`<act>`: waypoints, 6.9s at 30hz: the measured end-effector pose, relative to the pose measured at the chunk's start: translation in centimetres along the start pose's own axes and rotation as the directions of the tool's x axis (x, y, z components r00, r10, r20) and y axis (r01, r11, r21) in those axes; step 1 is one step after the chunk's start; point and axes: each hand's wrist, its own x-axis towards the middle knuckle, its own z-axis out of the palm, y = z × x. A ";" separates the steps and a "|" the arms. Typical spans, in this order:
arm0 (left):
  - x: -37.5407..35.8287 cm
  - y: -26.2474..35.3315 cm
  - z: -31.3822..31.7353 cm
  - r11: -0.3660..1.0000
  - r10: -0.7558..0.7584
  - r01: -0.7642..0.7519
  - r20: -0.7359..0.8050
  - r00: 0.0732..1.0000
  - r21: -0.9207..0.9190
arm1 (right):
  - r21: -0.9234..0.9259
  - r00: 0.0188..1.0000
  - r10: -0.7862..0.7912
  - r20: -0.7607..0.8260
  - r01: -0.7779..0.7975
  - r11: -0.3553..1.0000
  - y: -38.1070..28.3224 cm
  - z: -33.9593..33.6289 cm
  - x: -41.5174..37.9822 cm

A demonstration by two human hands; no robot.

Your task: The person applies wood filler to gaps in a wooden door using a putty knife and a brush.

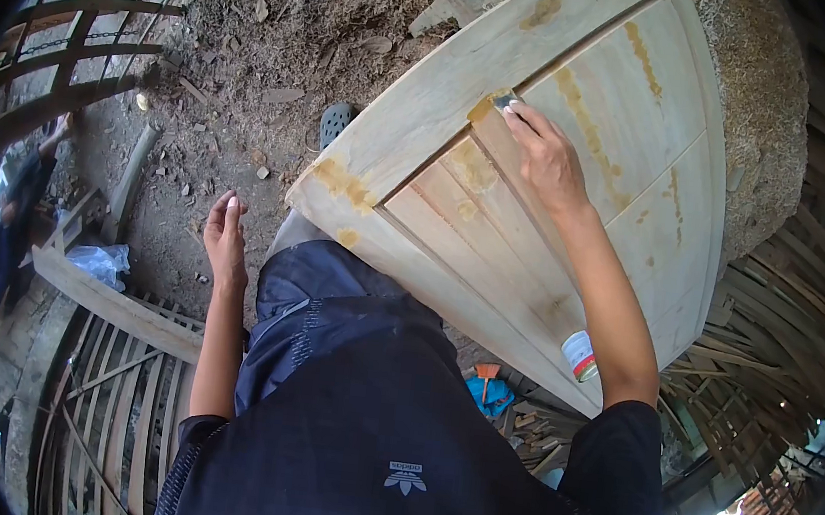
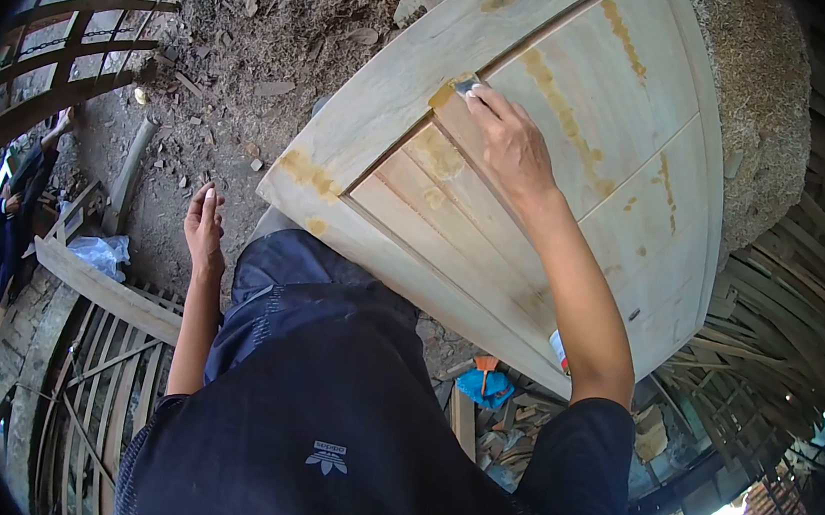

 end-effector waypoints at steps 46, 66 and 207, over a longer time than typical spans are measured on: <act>2.6 0.2 2.0 0.992 0.123 -0.124 0.090 0.988 0.005 | -0.118 0.937 0.329 0.121 -0.316 0.941 -4.6 -1.5 5.4; 0.2 14.4 22.6 0.591 0.487 -0.721 0.553 0.676 0.362 | 0.602 0.784 0.615 -0.085 -0.451 0.659 12.9 -15.5 6.5; 1.2 13.8 20.0 0.916 -0.106 -0.116 0.511 0.853 0.383 | -0.161 0.993 -0.053 -0.110 0.034 0.986 37.4 -18.8 26.4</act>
